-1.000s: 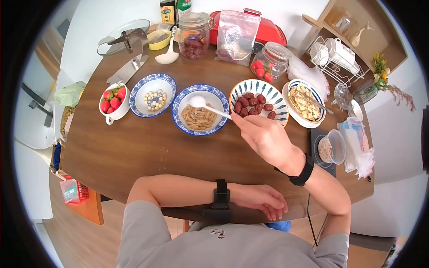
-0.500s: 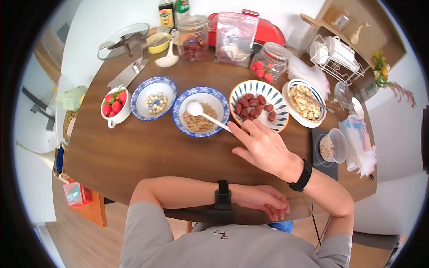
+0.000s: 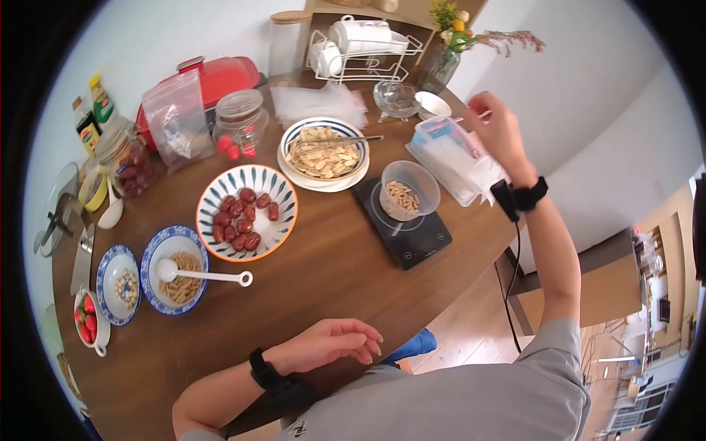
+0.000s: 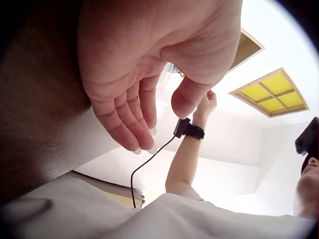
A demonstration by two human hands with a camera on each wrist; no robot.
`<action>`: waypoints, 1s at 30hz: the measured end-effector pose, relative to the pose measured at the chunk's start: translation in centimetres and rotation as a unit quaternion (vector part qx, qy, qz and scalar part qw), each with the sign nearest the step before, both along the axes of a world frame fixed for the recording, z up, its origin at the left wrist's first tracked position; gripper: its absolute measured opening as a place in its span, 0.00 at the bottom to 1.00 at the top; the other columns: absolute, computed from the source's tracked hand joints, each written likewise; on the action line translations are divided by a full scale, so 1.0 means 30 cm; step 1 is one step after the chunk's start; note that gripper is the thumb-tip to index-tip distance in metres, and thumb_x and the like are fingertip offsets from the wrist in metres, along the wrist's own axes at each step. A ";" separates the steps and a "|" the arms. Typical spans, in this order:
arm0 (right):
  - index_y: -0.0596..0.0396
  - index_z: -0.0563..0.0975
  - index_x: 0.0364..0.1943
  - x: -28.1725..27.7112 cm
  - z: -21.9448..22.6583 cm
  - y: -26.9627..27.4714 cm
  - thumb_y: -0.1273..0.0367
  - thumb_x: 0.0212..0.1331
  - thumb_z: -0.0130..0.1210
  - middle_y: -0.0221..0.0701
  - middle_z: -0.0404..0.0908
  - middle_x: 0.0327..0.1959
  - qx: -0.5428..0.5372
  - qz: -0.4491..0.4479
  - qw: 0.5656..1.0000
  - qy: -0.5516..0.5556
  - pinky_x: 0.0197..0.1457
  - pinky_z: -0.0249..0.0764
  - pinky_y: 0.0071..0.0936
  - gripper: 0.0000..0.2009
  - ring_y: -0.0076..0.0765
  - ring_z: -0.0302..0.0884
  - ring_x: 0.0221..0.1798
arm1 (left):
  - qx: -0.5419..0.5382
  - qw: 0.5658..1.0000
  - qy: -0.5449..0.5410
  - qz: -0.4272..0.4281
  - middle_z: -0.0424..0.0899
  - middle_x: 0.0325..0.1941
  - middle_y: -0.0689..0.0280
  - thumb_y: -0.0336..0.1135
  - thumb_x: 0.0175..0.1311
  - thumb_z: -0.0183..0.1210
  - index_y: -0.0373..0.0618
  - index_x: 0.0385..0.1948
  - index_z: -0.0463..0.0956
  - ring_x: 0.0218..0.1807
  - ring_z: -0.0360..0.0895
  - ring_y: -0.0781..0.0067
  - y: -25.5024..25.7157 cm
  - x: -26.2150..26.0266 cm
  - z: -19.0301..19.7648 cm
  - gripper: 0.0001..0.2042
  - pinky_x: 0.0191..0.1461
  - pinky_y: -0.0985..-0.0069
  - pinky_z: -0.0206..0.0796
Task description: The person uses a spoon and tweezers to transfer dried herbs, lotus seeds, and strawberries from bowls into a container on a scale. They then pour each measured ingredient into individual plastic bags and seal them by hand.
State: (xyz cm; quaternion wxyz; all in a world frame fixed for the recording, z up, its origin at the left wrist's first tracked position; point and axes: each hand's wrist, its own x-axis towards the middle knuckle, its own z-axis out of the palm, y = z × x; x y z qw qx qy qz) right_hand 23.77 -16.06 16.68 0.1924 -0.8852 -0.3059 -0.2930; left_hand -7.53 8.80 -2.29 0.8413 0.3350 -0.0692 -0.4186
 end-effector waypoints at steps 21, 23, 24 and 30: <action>0.57 0.82 0.31 0.143 0.064 -0.240 0.60 0.52 0.60 0.40 0.84 0.33 -0.043 -0.258 0.959 0.111 0.51 0.72 0.40 0.13 0.49 0.80 0.46 | -0.011 1.000 0.002 -0.003 0.78 0.52 0.59 0.35 0.74 0.48 0.36 0.56 0.70 0.51 0.77 0.73 0.002 0.002 -0.006 0.15 0.60 0.73 0.67; 0.57 0.81 0.30 0.043 0.117 -0.206 0.62 0.58 0.58 0.36 0.84 0.35 -0.073 -0.225 0.967 -0.098 0.58 0.64 0.40 0.11 0.43 0.77 0.51 | -0.013 1.000 0.002 0.002 0.78 0.52 0.60 0.35 0.74 0.48 0.37 0.56 0.70 0.51 0.77 0.72 0.001 -0.002 -0.011 0.15 0.60 0.73 0.68; 0.57 0.81 0.30 0.002 0.144 -0.200 0.62 0.58 0.58 0.36 0.84 0.35 -0.070 -0.224 0.967 -0.100 0.58 0.64 0.40 0.11 0.43 0.77 0.51 | -0.016 1.000 0.003 0.006 0.78 0.52 0.60 0.35 0.74 0.48 0.37 0.56 0.70 0.50 0.77 0.72 0.002 0.000 -0.009 0.15 0.59 0.73 0.68; 0.54 0.80 0.27 -0.312 0.244 -0.106 0.68 0.58 0.59 0.30 0.83 0.37 -0.017 -0.046 0.982 -0.183 0.63 0.56 0.39 0.06 0.37 0.74 0.57 | 0.155 0.976 -0.153 0.031 0.79 0.49 0.64 0.30 0.70 0.52 0.39 0.54 0.71 0.50 0.77 0.77 0.018 0.017 0.174 0.13 0.56 0.76 0.68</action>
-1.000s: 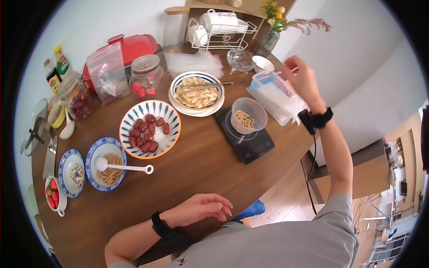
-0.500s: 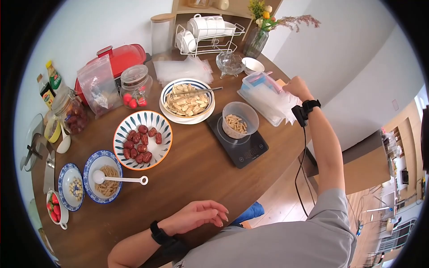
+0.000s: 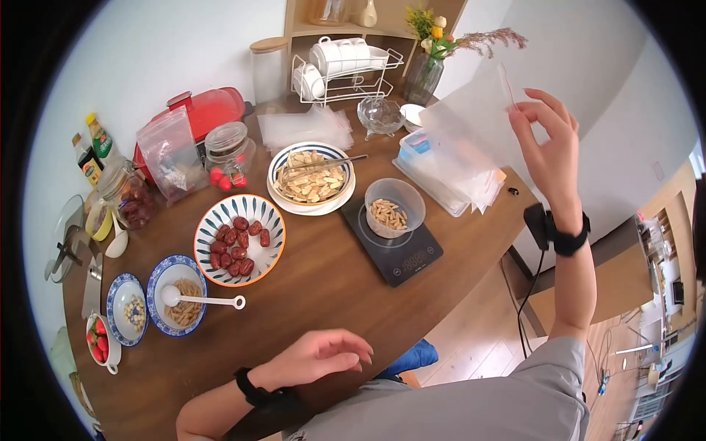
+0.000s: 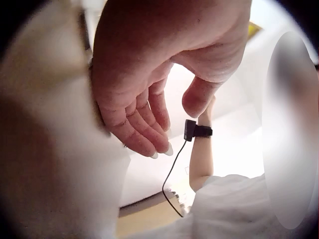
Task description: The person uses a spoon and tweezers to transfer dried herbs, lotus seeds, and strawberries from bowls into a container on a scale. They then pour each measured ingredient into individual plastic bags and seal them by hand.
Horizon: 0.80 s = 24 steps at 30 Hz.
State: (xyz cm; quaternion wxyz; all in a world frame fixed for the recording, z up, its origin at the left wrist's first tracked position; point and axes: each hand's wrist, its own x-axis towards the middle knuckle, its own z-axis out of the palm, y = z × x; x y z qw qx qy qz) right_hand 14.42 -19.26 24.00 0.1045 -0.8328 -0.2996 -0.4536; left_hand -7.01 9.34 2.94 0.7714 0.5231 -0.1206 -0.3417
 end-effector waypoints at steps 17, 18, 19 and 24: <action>0.58 0.76 0.24 -0.353 -0.120 0.167 0.79 0.52 0.58 0.28 0.76 0.18 0.087 0.361 0.916 0.151 0.50 0.74 0.37 0.04 0.32 0.68 0.20 | -0.127 0.974 -0.005 0.185 0.81 0.39 0.68 0.34 0.69 0.55 0.40 0.42 0.75 0.42 0.78 0.76 0.053 0.172 0.033 0.08 0.52 0.75 0.69; 0.58 0.76 0.24 -0.358 -0.119 0.181 0.79 0.52 0.58 0.28 0.76 0.18 0.086 0.362 0.916 0.151 0.50 0.74 0.37 0.04 0.32 0.68 0.20 | -0.052 0.961 -0.051 0.268 0.80 0.43 0.65 0.36 0.66 0.59 0.39 0.46 0.73 0.46 0.77 0.74 0.031 0.172 0.045 0.12 0.55 0.73 0.68; 0.57 0.76 0.24 -0.364 -0.121 0.194 0.78 0.51 0.59 0.27 0.76 0.18 0.038 0.360 0.924 0.122 0.46 0.76 0.35 0.04 0.32 0.69 0.20 | 0.025 0.933 -0.095 0.347 0.79 0.47 0.63 0.37 0.63 0.62 0.38 0.50 0.71 0.50 0.77 0.71 0.019 0.170 0.053 0.18 0.58 0.72 0.66; 0.55 0.76 0.23 -0.415 -0.216 0.300 0.72 0.50 0.65 0.26 0.73 0.16 -0.074 0.386 0.914 0.101 0.36 0.76 0.28 0.07 0.33 0.70 0.17 | 0.195 0.779 -0.444 0.398 0.60 0.67 0.52 0.46 0.45 0.75 0.37 0.66 0.54 0.68 0.60 0.58 0.016 0.122 0.130 0.48 0.70 0.64 0.52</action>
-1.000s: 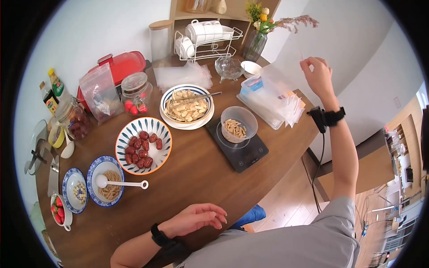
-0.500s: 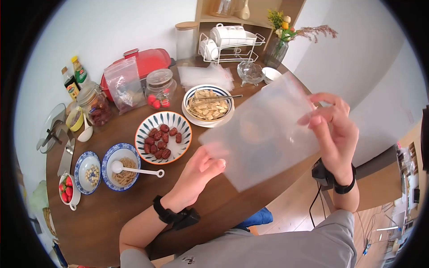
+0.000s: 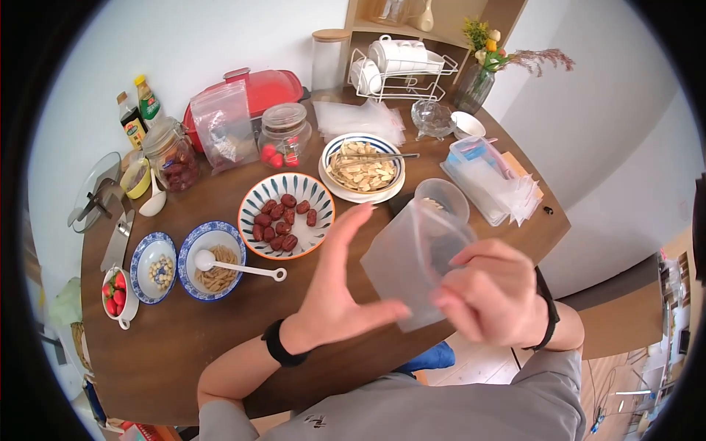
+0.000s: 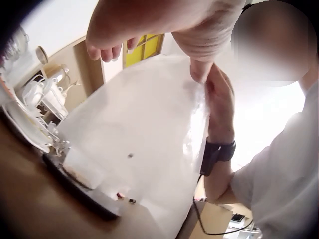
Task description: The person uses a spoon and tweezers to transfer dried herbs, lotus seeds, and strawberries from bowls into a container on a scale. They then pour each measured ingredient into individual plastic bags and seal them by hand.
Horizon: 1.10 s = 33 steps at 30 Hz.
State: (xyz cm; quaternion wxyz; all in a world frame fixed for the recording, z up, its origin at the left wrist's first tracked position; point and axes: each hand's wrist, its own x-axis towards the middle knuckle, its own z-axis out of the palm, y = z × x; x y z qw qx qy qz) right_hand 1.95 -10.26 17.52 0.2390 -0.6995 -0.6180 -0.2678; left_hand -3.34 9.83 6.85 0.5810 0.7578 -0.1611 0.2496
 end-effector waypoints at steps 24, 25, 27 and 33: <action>0.54 0.77 0.25 0.002 0.053 0.002 0.64 0.49 0.69 0.27 0.76 0.23 -0.099 0.116 0.984 0.092 0.56 0.69 0.43 0.12 0.31 0.77 0.31 | -0.032 0.962 0.001 -0.270 0.56 0.71 0.52 0.39 0.38 0.79 0.49 0.45 0.73 0.73 0.55 0.52 0.073 -0.032 0.112 0.30 0.72 0.55 0.51; 0.54 0.77 0.25 0.001 0.058 -0.004 0.64 0.49 0.69 0.27 0.76 0.23 -0.098 0.116 0.984 0.093 0.56 0.69 0.43 0.12 0.31 0.77 0.31 | 0.014 0.970 0.002 -0.241 0.57 0.70 0.52 0.37 0.40 0.78 0.48 0.37 0.75 0.73 0.56 0.50 0.080 -0.030 0.124 0.23 0.73 0.54 0.50; 0.55 0.77 0.25 0.004 0.070 -0.024 0.64 0.48 0.69 0.27 0.76 0.23 -0.127 0.091 0.985 0.071 0.57 0.68 0.43 0.12 0.30 0.77 0.31 | 0.093 0.970 -0.047 -0.220 0.57 0.70 0.52 0.36 0.40 0.77 0.48 0.36 0.75 0.72 0.57 0.50 0.120 -0.013 0.122 0.22 0.73 0.54 0.50; 0.53 0.77 0.24 0.011 0.056 -0.037 0.65 0.47 0.69 0.25 0.73 0.21 -0.106 0.081 0.987 0.093 0.54 0.72 0.44 0.11 0.30 0.75 0.30 | 0.120 0.976 -0.096 -0.156 0.61 0.69 0.53 0.34 0.41 0.77 0.45 0.41 0.75 0.72 0.59 0.52 0.147 -0.028 0.149 0.24 0.73 0.56 0.50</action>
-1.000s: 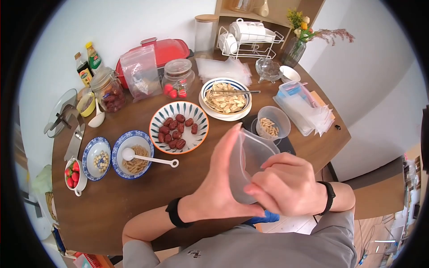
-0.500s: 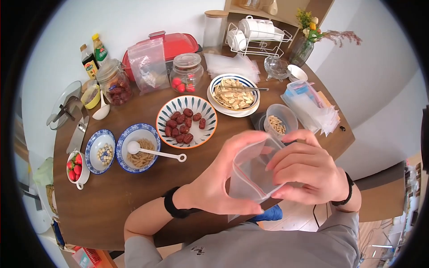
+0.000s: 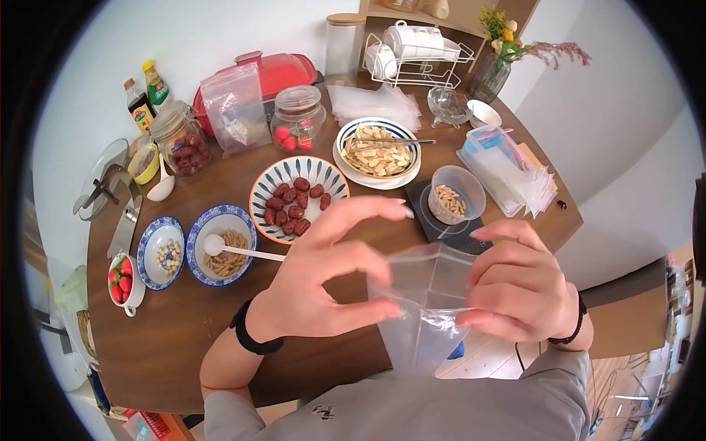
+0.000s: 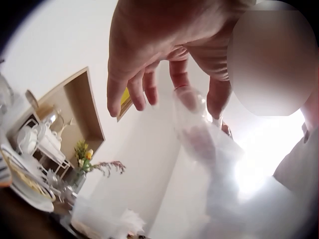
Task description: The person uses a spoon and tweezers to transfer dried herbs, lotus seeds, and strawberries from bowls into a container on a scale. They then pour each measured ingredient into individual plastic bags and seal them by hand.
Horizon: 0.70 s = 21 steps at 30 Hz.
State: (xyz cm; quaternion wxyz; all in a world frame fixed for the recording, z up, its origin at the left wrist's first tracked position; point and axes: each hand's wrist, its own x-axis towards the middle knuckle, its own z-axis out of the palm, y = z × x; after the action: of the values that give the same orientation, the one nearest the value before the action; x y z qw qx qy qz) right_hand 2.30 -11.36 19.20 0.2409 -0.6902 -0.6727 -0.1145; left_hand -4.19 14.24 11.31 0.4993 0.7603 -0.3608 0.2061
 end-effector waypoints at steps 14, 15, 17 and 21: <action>0.54 0.72 0.22 -0.023 -0.026 0.064 0.67 0.46 0.66 0.38 0.84 0.34 0.057 0.093 0.994 -0.027 0.59 0.71 0.45 0.12 0.42 0.81 0.46 | -0.216 0.937 0.205 -0.184 0.54 0.74 0.51 0.49 0.30 0.82 0.44 0.73 0.38 0.76 0.51 0.59 -0.099 0.003 -0.037 0.68 0.76 0.61 0.40; 0.54 0.71 0.21 -0.030 -0.031 0.068 0.68 0.46 0.65 0.40 0.84 0.37 0.051 0.093 0.994 -0.012 0.61 0.69 0.46 0.12 0.44 0.81 0.49 | -0.217 0.930 0.218 -0.201 0.54 0.73 0.51 0.49 0.29 0.82 0.44 0.73 0.37 0.75 0.51 0.59 -0.098 0.001 -0.036 0.68 0.76 0.61 0.41; 0.55 0.70 0.20 -0.039 -0.041 0.072 0.69 0.46 0.64 0.42 0.84 0.39 0.046 0.093 0.995 0.003 0.62 0.67 0.46 0.12 0.46 0.80 0.52 | -0.217 0.923 0.232 -0.219 0.55 0.73 0.51 0.50 0.28 0.82 0.44 0.73 0.37 0.75 0.52 0.59 -0.098 -0.001 -0.034 0.69 0.76 0.60 0.42; 0.54 0.69 0.20 -0.041 -0.046 0.084 0.70 0.45 0.63 0.43 0.84 0.41 0.041 0.098 0.994 -0.013 0.64 0.66 0.45 0.11 0.46 0.80 0.53 | -0.204 0.922 0.256 -0.205 0.59 0.71 0.52 0.50 0.18 0.84 0.39 0.72 0.39 0.70 0.61 0.59 -0.105 -0.009 -0.034 0.73 0.72 0.61 0.53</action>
State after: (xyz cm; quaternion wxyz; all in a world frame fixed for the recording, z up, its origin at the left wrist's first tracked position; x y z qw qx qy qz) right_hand 1.08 -8.85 17.83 0.2700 -0.6089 -0.7350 -0.1268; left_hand -4.45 11.08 10.28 0.7503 0.5783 -0.3187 -0.0332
